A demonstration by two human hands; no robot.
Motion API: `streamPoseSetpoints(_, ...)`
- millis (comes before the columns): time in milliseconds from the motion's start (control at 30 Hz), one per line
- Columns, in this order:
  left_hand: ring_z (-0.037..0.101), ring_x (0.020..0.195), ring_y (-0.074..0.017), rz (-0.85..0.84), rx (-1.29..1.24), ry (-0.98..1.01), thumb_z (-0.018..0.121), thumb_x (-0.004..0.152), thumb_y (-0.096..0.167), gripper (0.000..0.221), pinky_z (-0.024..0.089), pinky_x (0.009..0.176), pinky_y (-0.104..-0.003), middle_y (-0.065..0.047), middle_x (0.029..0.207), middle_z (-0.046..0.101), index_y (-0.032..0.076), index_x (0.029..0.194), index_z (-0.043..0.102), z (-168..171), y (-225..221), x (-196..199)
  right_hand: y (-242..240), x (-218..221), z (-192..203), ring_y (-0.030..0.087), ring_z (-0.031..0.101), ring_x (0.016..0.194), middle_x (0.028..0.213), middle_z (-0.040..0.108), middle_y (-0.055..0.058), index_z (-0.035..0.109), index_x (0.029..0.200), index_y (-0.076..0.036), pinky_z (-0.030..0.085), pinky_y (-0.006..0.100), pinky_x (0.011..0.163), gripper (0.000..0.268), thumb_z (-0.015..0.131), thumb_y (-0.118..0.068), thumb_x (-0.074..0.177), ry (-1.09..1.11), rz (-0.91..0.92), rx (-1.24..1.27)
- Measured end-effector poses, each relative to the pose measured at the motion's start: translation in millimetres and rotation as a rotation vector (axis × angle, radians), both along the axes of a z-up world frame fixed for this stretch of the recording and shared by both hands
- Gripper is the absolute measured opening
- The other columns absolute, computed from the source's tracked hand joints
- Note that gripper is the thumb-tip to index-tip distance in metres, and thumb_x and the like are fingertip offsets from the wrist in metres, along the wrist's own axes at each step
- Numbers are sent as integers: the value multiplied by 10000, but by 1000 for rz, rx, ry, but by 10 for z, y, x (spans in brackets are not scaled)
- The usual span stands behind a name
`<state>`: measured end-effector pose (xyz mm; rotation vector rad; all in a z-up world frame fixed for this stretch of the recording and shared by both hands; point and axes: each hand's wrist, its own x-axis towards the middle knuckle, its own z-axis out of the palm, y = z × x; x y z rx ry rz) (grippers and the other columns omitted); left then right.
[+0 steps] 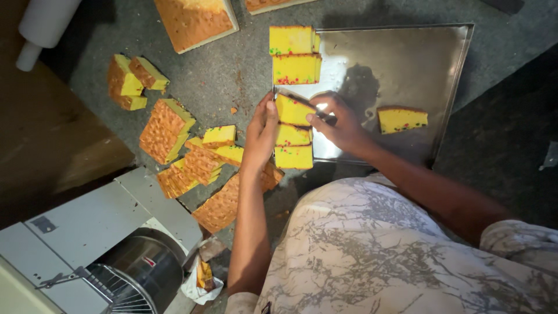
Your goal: The person arranges slices of yellow and brown cake on a metal tray and on the work surface, handling them one at a time by hand.
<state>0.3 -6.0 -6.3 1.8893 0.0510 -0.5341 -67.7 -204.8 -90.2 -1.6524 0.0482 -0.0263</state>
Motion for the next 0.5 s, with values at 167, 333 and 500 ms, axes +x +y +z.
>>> streamPoseSetpoints(167,507,1414,-268,-60,-7,24,403,1061,581,754,384,1162,-358,-219,1516,535,-13,1524,435,90,-74,77,-74,22,106,200,646,936,1076,680,130,600,1301,-77,522,342,839,387,729,-237,973,335,-138,-66)
streamPoseSetpoints(333,624,1203,-345,-265,299,-26,429,998,603,698,454,1050,-409,-209,1258,678,85,1453,538,230,-353,74,-335,-81,262,254,636,1105,1183,657,174,600,1238,1,505,389,972,351,769,-195,1001,-82,-398,-391)
streamPoseSetpoints(500,661,1106,-388,-229,504,-347,478,1033,592,589,492,997,-471,-195,1094,751,99,1252,714,256,-388,-13,-484,17,228,178,677,953,1042,695,112,599,1138,-20,556,325,867,286,742,-242,1027,130,-354,-140)
